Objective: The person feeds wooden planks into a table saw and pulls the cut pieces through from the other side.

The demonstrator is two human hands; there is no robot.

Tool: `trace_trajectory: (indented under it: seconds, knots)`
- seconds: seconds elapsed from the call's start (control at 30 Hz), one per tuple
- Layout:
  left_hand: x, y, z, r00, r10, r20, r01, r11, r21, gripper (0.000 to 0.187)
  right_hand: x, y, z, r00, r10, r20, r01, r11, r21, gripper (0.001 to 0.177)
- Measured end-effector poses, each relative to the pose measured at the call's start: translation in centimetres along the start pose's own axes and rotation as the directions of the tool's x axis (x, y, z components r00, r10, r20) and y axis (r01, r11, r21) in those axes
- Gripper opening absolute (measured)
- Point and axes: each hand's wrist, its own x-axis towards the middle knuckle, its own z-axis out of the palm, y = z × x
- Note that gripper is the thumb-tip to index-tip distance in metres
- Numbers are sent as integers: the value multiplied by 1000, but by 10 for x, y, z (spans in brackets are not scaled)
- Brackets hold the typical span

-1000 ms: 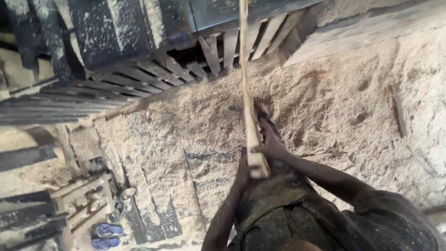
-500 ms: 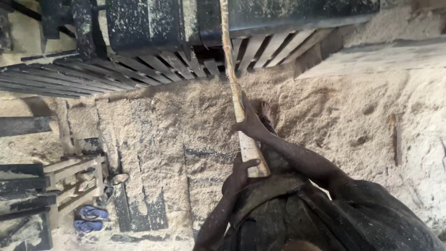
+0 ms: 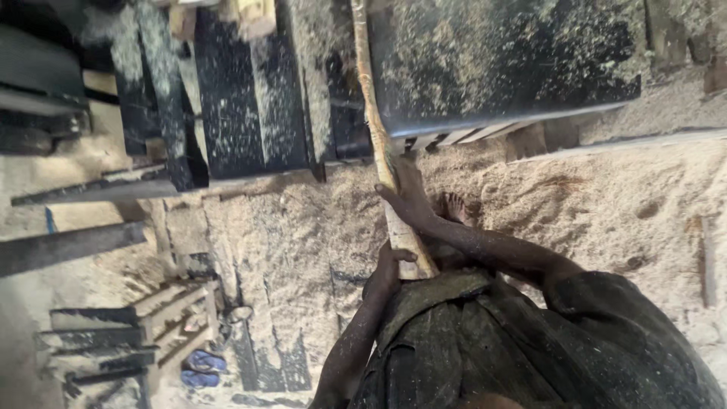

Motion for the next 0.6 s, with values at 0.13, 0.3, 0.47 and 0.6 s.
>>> trace_trajectory:
  seconds: [0.13,0.3,0.47,0.6]
  knots:
    - [10,60,21,825,564,34,-358,475,804,113,6,5,-52,938,-81,337,57,995,80,88]
    - [73,136,56,783,604,147,-9,-224,974,120,84,5,-88,899,-192,394,172,981,86,93]
    - [146,202,72,617,736,280,45,-388,921,118,178,42,-87,891,-450,61,448,893,48,82]
    - [172,259,105,703,698,133,-7,-181,983,121,246,54,-86,922,-378,83,369,923,105,83]
